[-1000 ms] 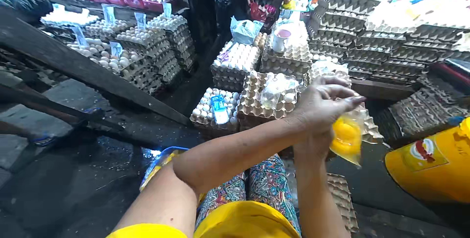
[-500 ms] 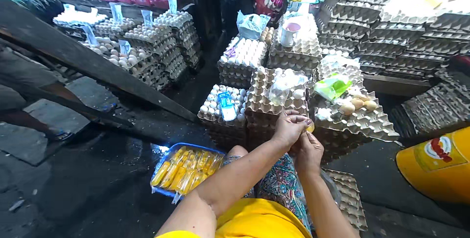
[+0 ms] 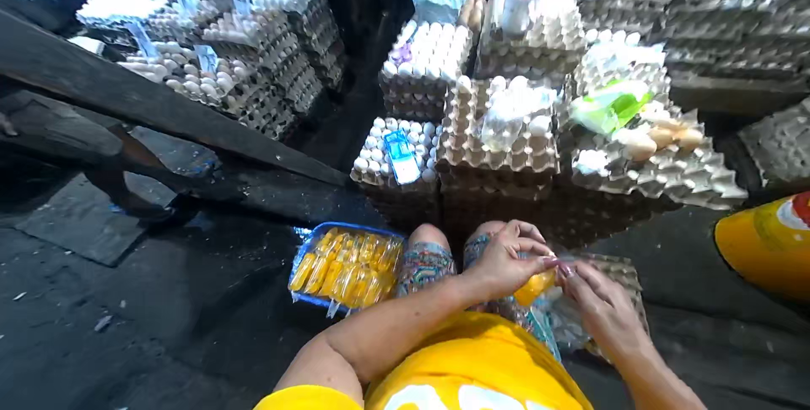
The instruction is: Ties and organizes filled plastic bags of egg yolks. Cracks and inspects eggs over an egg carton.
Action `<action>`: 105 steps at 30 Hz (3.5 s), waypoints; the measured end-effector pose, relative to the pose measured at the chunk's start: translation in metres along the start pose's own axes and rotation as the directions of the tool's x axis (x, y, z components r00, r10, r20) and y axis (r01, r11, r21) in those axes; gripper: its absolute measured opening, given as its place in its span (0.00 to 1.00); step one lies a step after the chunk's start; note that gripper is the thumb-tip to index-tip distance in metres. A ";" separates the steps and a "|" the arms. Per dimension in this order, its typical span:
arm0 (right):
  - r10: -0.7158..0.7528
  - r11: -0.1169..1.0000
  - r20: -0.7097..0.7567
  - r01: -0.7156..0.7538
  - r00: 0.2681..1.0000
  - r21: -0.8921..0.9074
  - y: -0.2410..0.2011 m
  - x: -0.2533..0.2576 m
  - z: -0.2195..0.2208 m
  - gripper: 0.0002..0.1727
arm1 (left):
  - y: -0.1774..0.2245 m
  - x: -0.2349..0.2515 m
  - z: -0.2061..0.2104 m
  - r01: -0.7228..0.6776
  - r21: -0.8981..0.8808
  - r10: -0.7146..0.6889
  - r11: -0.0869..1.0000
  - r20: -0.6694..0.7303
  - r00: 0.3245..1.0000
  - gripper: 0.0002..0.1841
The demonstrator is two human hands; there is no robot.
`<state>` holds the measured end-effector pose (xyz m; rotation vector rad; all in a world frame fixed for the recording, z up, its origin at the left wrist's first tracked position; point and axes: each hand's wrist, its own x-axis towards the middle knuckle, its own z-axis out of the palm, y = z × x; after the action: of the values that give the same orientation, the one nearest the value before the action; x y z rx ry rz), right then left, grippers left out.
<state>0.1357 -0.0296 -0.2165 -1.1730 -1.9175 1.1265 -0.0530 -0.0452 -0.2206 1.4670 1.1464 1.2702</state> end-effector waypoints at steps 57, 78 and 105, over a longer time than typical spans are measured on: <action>-0.432 0.887 0.038 0.432 0.901 -0.163 0.069 0.008 0.006 0.09 | -0.051 -0.013 0.000 -0.101 0.092 0.089 0.991 0.124 0.988 0.05; -0.415 0.827 0.098 0.420 0.904 -0.374 0.047 0.007 0.003 0.08 | -0.050 -0.014 0.011 -0.154 0.183 0.158 0.971 -0.009 0.987 0.05; -0.279 0.839 0.751 0.533 0.598 -0.113 0.030 0.085 -0.043 0.11 | -0.065 -0.011 -0.004 -0.324 0.072 0.306 0.943 0.195 0.932 0.05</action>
<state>0.1477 0.0694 -0.2184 -0.3404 -2.8856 1.0988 -0.0639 -0.0422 -0.2860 1.8616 0.8903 1.2719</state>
